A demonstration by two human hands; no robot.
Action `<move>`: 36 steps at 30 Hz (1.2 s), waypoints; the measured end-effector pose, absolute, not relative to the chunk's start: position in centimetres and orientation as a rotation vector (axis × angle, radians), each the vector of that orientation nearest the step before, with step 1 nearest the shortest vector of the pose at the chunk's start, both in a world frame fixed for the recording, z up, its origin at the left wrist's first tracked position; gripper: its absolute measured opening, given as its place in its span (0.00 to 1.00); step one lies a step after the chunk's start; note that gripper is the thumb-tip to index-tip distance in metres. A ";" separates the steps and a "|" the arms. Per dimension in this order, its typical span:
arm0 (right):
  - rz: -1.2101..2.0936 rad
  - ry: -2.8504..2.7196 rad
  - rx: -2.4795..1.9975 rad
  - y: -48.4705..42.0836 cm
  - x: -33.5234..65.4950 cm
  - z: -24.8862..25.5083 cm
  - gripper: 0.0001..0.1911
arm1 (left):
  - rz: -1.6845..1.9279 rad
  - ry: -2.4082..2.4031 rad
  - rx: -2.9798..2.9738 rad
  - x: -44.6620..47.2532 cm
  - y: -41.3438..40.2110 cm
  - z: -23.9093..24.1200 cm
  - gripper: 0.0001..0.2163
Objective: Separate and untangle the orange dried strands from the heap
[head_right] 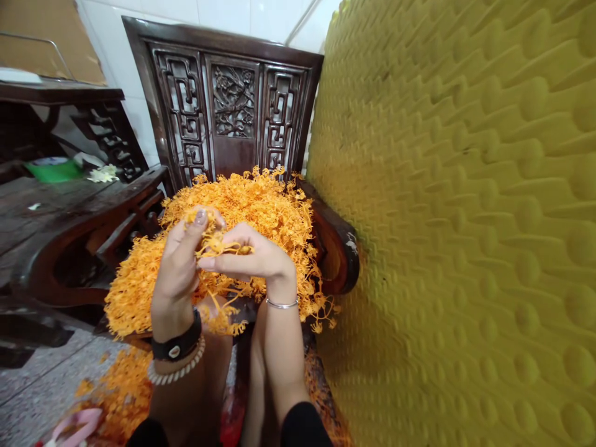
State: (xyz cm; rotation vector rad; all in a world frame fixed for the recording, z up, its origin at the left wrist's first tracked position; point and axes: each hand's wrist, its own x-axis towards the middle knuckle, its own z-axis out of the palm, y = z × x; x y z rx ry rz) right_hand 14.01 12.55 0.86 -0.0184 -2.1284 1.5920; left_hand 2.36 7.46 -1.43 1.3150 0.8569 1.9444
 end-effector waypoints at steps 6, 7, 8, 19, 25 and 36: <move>1.624 -2.112 -0.196 12.1 13.5 1.4 0.21 | 1.888 1.094 1.641 0.5 7.0 -1.7 0.12; 1.626 -2.106 -0.218 12.2 13.5 1.4 0.20 | 1.879 1.118 1.667 0.4 6.8 -1.7 0.12; 1.622 -2.108 -0.245 12.3 13.5 1.4 0.19 | 1.861 1.145 1.692 0.2 6.6 -1.7 0.13; 1.483 -2.078 -0.332 11.6 13.3 1.6 0.19 | 2.083 1.252 1.652 0.5 6.5 -1.7 0.11; 1.567 -1.907 0.107 11.0 12.0 1.4 0.24 | 2.222 0.743 1.045 2.6 6.8 -1.5 0.15; 1.820 -1.942 0.018 11.4 12.2 1.0 0.19 | 2.166 0.738 0.865 1.3 7.3 -2.5 0.09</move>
